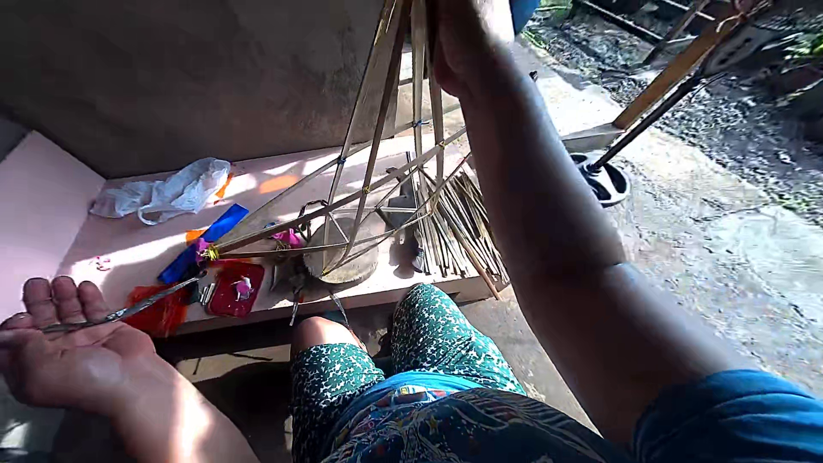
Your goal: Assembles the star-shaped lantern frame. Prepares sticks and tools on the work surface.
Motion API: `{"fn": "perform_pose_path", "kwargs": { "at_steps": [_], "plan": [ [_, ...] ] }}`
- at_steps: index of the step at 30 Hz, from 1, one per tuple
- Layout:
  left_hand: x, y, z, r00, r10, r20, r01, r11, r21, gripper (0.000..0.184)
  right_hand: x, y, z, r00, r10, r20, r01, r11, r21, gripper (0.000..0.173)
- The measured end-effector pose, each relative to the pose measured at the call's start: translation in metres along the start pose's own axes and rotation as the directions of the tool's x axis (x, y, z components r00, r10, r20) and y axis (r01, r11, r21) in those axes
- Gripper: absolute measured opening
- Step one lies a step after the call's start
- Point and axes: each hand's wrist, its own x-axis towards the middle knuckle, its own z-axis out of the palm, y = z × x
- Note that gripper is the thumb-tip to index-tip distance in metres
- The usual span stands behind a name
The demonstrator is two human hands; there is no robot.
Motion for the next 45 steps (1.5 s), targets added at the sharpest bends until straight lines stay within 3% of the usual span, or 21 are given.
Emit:
{"fn": "perform_pose_path", "kwargs": {
  "at_steps": [4, 6, 13, 19, 26, 29, 37, 45],
  "plan": [
    [-0.006, 0.006, 0.016, 0.995, 0.024, 0.098, -0.018, 0.998, -0.056, 0.028, -0.009, 0.010, 0.018, 0.997, -0.071, -0.007, 0.071, 0.995, 0.069, 0.014],
    [-0.011, 0.009, 0.027, 0.986, 0.042, 0.160, -0.029, 0.996, -0.085, 0.031, -0.016, 0.014, 0.021, 0.995, -0.098, 0.016, 0.097, 0.994, 0.043, 0.023],
    [-0.024, 0.004, 0.056, 0.895, 0.086, 0.437, -0.078, 0.996, -0.037, 0.029, -0.042, 0.041, 0.023, 0.980, -0.200, -0.015, 0.198, 0.978, -0.071, 0.022],
    [-0.041, 0.011, 0.099, 0.750, 0.142, 0.646, -0.195, 0.981, 0.010, 0.021, -0.052, 0.045, 0.020, 0.985, -0.165, -0.047, 0.159, 0.981, -0.113, 0.022],
    [-0.055, 0.027, 0.159, 0.483, 0.168, 0.859, -0.410, 0.911, 0.052, 0.016, -0.064, 0.039, 0.003, 0.992, -0.129, -0.003, 0.129, 0.989, -0.079, 0.024],
    [-0.069, 0.031, 0.186, 0.422, 0.102, 0.901, -0.458, 0.882, 0.115, 0.016, -0.074, 0.037, -0.002, 0.987, -0.157, 0.036, 0.159, 0.985, -0.069, 0.025],
    [-0.085, 0.035, 0.241, 0.347, 0.035, 0.937, -0.565, 0.805, 0.179, 0.017, -0.088, 0.032, -0.013, 0.983, -0.133, 0.124, 0.140, 0.989, -0.047, 0.030],
    [-0.093, 0.033, 0.250, 0.333, -0.009, 0.943, -0.522, 0.831, 0.192, 0.023, -0.089, 0.021, -0.024, 0.971, -0.127, 0.203, 0.144, 0.987, -0.073, 0.025]
  ]
}}
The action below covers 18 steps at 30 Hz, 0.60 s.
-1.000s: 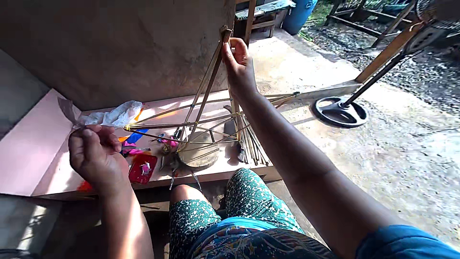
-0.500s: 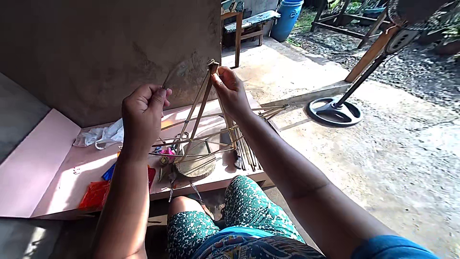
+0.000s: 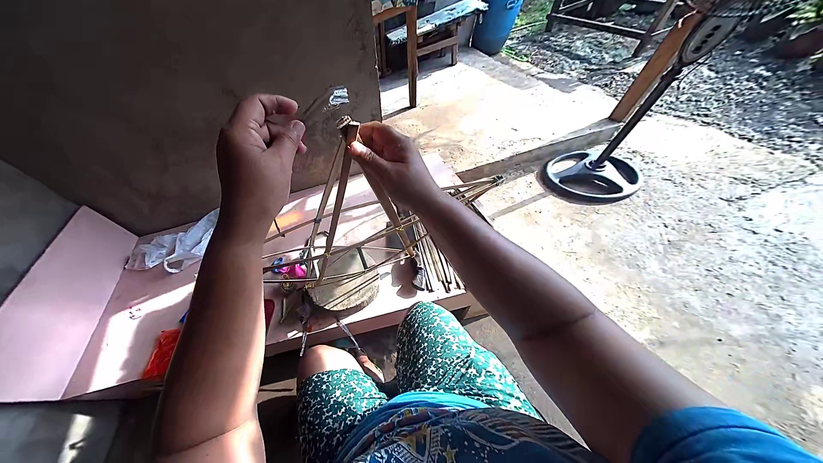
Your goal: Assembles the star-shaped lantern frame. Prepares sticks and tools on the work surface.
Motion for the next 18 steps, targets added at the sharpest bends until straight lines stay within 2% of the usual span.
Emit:
{"fn": "perform_pose_path", "kwargs": {
  "at_steps": [7, 18],
  "plan": [
    [-0.003, -0.007, -0.011, 1.000, 0.021, -0.008, -0.021, 1.000, 0.000, 0.024, 0.011, -0.001, -0.012, 0.997, -0.051, 0.062, 0.058, 0.992, -0.110, 0.021],
    [-0.008, -0.015, -0.024, 0.999, 0.021, -0.038, -0.022, 1.000, -0.023, 0.019, 0.023, 0.000, -0.014, 0.995, -0.007, 0.099, 0.025, 0.982, -0.187, 0.023]
  ]
}}
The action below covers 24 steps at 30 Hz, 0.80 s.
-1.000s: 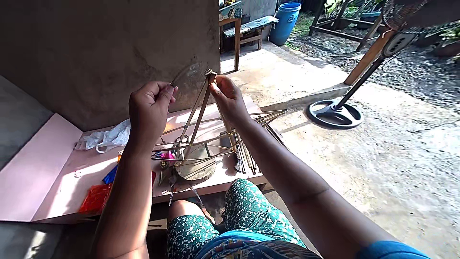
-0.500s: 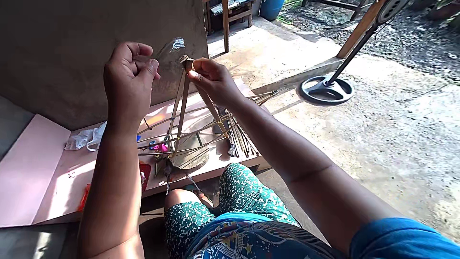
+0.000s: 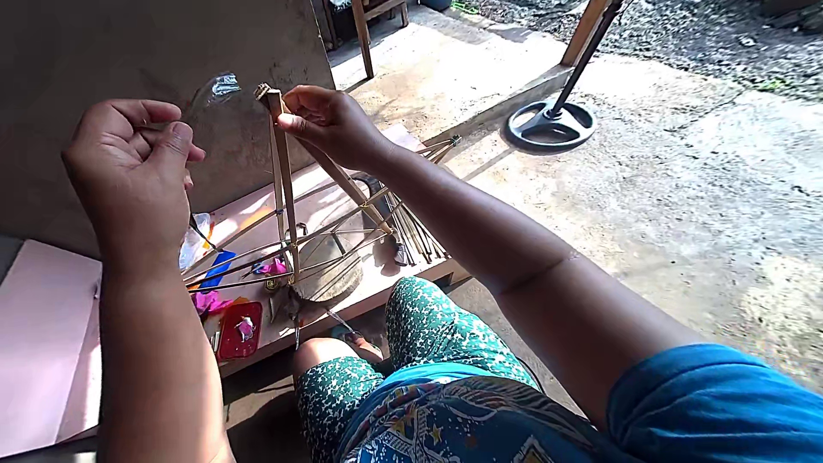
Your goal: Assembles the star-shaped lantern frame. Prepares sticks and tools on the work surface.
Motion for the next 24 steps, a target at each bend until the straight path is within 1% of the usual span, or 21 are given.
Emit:
{"fn": "perform_pose_path", "kwargs": {
  "at_steps": [4, 8, 13, 20, 24],
  "plan": [
    [-0.001, 0.001, 0.000, 1.000, 0.010, -0.002, -0.010, 1.000, -0.009, 0.017, 0.000, 0.004, 0.001, 1.000, 0.002, -0.007, -0.002, 1.000, -0.001, 0.025],
    [0.000, 0.003, -0.001, 1.000, 0.005, 0.002, -0.005, 1.000, 0.008, 0.016, 0.004, 0.007, -0.001, 1.000, -0.014, -0.001, 0.014, 1.000, -0.008, 0.023],
    [0.000, 0.003, 0.000, 1.000, 0.008, 0.004, -0.008, 1.000, 0.017, 0.016, 0.003, 0.000, -0.006, 0.999, 0.013, 0.037, -0.012, 0.999, -0.038, 0.022],
    [-0.002, -0.004, 0.003, 1.000, 0.008, 0.004, -0.008, 1.000, 0.009, 0.015, -0.002, -0.004, -0.007, 0.999, 0.001, 0.048, 0.000, 1.000, -0.031, 0.020],
    [-0.003, -0.005, 0.001, 1.000, 0.015, 0.007, -0.015, 1.000, 0.007, 0.015, -0.003, -0.006, -0.009, 0.998, -0.001, 0.068, 0.005, 0.998, -0.061, 0.020]
  ]
}}
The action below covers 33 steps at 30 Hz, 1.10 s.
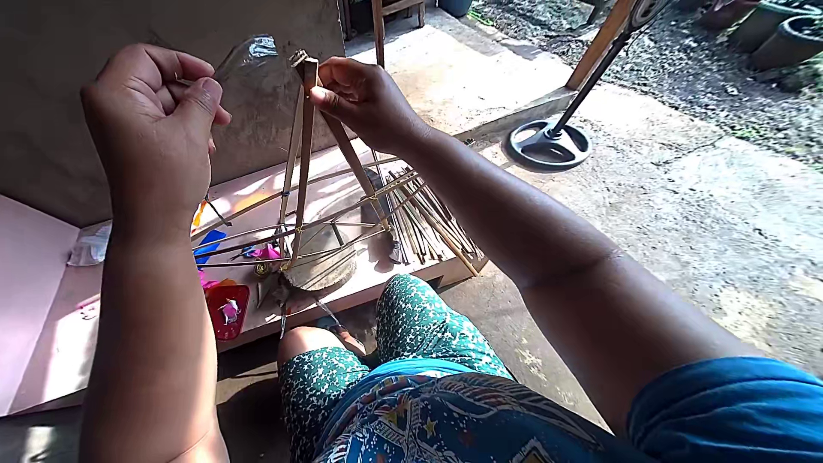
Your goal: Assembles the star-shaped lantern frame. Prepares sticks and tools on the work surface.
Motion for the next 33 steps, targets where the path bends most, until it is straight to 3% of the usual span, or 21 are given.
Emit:
{"fn": "perform_pose_path", "kwargs": {
  "at_steps": [21, 28, 33],
  "plan": [
    [0.001, -0.005, 0.004, 0.999, -0.038, -0.035, 0.038, 0.999, -0.003, 0.017, -0.005, -0.004, 0.001, 1.000, -0.024, 0.010, 0.024, 0.999, -0.043, 0.019],
    [0.021, 0.004, 0.029, 0.995, -0.083, 0.061, 0.088, 0.992, -0.085, 0.015, -0.016, -0.002, 0.021, 0.988, -0.012, -0.154, 0.022, 0.998, 0.065, 0.029],
    [0.036, 0.008, 0.045, 0.977, -0.079, 0.199, 0.121, 0.970, -0.210, 0.016, -0.021, -0.001, 0.032, 0.959, 0.075, -0.273, -0.028, 0.985, 0.169, 0.060]
  ]
}}
